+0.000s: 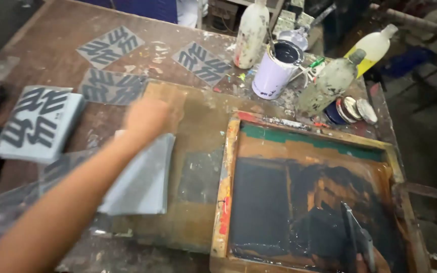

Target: The person performs screen printing by placing a white fabric square onto a wooden frame with a mesh screen. They use a squeegee to spread dark ink across the screen and pull it through to transfer a pattern onto the fabric. The printed fabric is then removed and stacked with other finished pieces.

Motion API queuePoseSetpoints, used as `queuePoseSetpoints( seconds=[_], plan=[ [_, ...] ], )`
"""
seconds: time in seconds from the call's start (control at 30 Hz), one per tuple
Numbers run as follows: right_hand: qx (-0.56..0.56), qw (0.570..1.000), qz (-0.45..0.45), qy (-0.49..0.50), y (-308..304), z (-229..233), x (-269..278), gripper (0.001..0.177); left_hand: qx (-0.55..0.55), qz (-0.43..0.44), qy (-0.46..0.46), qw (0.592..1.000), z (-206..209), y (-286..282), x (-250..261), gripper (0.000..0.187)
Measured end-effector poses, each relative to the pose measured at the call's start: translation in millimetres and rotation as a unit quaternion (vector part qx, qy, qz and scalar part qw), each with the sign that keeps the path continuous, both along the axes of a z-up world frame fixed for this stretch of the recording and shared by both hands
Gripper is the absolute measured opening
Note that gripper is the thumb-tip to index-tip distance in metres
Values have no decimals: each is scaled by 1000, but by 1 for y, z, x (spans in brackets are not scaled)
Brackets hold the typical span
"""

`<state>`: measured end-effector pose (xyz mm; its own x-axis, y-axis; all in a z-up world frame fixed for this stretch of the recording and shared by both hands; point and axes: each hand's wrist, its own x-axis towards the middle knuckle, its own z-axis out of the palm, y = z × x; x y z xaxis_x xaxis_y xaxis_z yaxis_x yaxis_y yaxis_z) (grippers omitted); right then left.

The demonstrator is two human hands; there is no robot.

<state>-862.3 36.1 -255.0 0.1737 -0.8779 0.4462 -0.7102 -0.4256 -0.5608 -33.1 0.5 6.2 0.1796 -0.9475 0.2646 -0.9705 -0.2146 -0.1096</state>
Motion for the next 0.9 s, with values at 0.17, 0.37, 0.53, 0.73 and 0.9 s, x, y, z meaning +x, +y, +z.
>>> queuePoseSetpoints(
  seconds=[0.17, 0.37, 0.53, 0.73, 0.9],
  plan=[
    [-27, 998, -5, -58, -26, -5, 33, 36, 22, -145, 124, 981, 43, 20, -142, 14],
    [0, 990, -112, -89, 42, 122, 149, 28, 24, -209, 190, 959, 49, -27, -219, 31],
    [5, 930, -155, -332, 42, 136, 177, 32, -57, -132, 302, 942, 45, -105, -248, 53],
    [5, 913, -213, -348, 47, 144, 186, 36, -150, -158, 412, 885, 23, -224, -309, 114],
    [5, 919, -201, -339, 52, 163, 190, 41, -219, -167, 423, 863, -17, -304, -347, 117]
  ],
)
